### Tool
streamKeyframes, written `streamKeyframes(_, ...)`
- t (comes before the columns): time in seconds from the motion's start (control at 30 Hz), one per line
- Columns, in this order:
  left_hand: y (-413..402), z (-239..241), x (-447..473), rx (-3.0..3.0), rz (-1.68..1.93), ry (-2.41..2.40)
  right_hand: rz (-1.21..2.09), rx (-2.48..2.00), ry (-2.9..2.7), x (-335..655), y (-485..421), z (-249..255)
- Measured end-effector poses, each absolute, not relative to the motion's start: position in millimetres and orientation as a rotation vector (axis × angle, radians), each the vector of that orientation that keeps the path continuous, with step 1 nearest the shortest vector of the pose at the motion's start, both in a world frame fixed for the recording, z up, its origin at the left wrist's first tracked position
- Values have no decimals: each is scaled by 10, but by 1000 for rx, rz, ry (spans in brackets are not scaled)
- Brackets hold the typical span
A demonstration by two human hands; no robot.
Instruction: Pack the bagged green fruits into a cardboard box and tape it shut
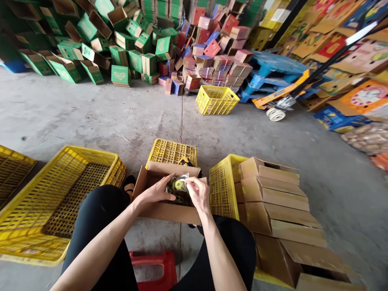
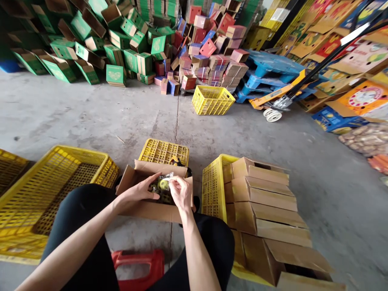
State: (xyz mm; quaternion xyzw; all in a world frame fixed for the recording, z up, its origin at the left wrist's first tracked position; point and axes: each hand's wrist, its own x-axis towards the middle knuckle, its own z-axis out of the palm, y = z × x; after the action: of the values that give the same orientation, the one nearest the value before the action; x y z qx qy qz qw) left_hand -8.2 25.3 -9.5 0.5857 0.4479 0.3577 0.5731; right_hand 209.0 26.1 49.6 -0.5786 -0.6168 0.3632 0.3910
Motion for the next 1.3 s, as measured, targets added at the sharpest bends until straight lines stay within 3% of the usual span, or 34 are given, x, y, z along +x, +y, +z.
streamKeyframes(0.3,301,49,-54,1257,1007,1186,1253,-1298,-1247,2079,278,456)
streamKeyframes(0.57,312,123,-35,1163,966,1170,803,-1356,-1613,2129,290,489)
streamKeyframes(0.77,311,167,-39,1076,948,1096,1047,-1440,-1455,2145,332,405)
streamKeyframes(1.3,267,314,-16,718,972,974,1224,-1374,-1178,2077,378,183)
